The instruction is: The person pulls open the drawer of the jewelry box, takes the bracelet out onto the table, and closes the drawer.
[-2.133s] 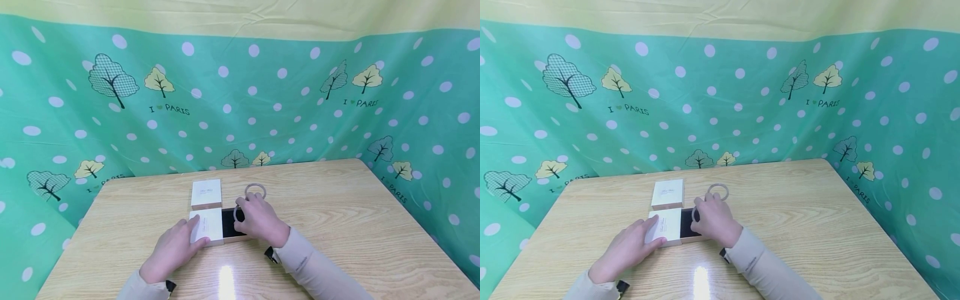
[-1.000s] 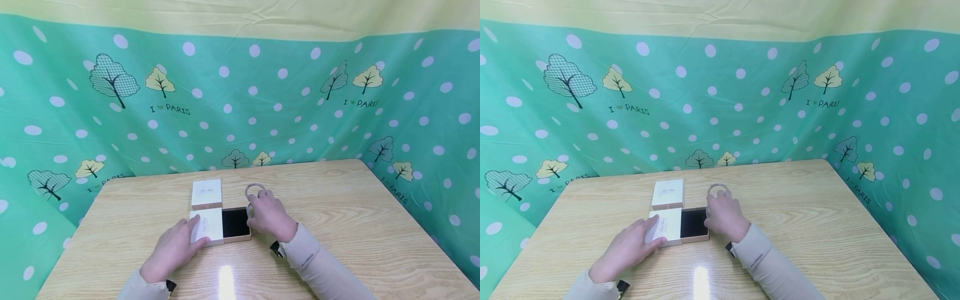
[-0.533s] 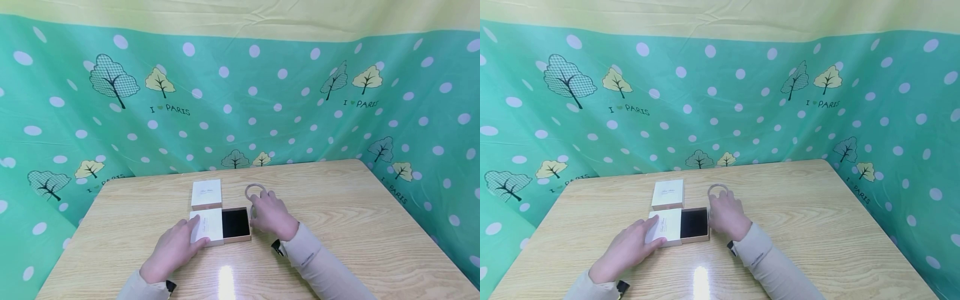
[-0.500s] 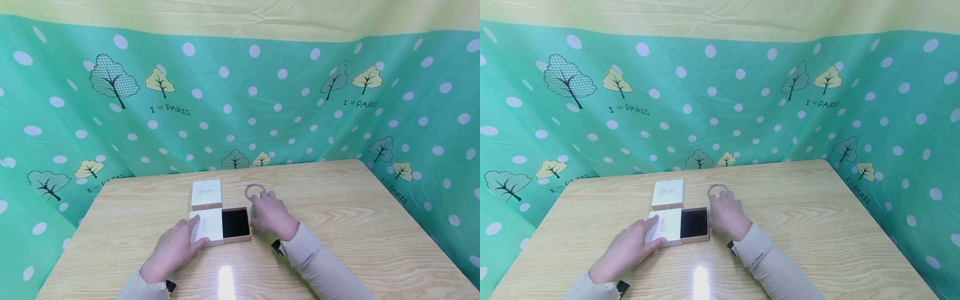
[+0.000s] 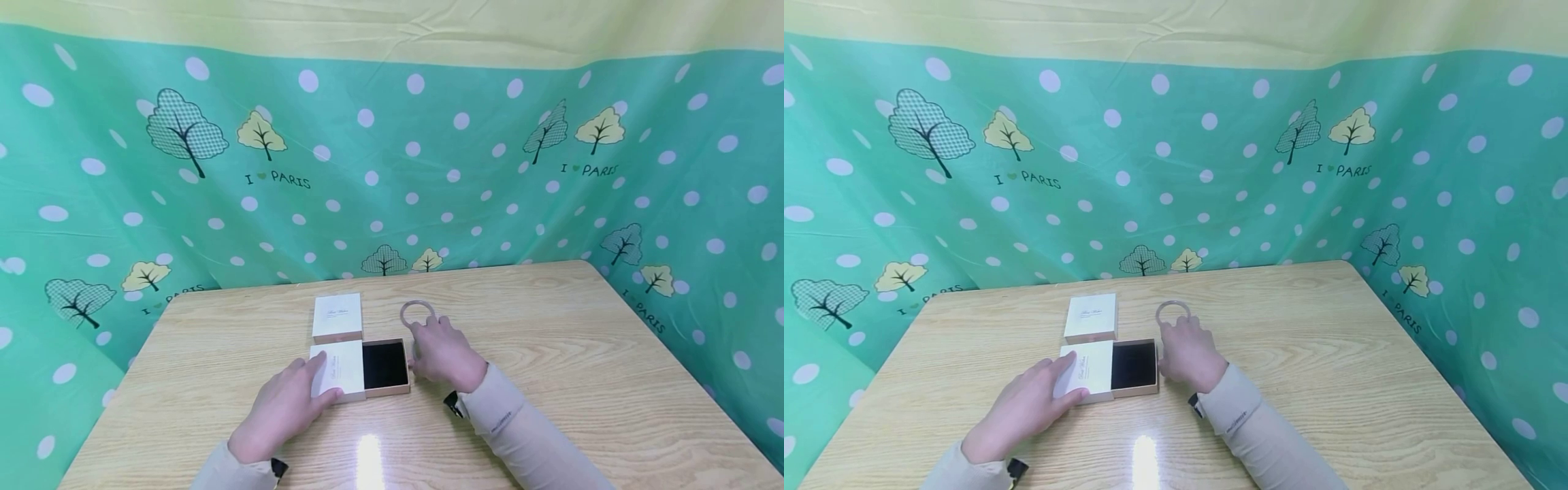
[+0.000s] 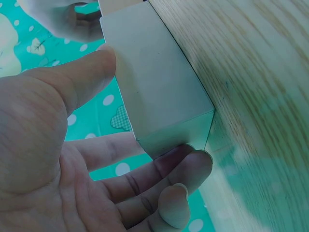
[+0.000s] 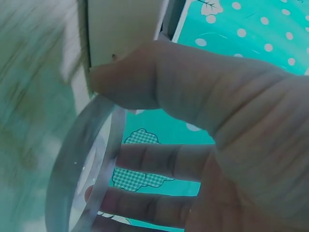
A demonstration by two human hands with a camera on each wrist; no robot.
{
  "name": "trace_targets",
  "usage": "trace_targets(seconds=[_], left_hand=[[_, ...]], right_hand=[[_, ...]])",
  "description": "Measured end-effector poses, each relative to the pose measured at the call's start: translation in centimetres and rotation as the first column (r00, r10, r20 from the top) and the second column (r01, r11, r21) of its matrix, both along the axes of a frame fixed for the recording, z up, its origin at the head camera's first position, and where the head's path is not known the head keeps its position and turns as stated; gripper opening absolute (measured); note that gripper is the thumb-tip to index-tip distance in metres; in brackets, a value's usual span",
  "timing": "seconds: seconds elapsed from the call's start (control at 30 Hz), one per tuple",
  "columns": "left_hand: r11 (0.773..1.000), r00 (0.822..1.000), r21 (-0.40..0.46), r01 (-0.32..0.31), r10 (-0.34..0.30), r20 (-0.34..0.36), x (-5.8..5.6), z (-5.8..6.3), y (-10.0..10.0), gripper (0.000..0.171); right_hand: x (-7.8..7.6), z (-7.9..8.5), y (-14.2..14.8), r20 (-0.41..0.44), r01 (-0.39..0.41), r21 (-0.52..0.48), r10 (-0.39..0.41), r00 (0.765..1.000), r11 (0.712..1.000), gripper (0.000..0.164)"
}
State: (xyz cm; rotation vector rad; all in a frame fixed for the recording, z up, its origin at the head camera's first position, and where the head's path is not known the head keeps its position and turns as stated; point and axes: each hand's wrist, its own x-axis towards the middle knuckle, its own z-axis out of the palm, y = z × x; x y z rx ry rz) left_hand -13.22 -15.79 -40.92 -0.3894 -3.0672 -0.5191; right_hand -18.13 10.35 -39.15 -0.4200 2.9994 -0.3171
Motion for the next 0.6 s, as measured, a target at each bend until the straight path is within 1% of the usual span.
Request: trace_targets(seconds=[0.6], left_hand=[[1.0, 1.0, -0.001, -0.004, 0.004, 0.016, -0.06, -0.07, 0.0, 0.073]], right_hand=[[-0.28, -0.87, -0.23, 0.053, 0.003, -0.016, -0.002, 0.999, 1.0, 0.032]])
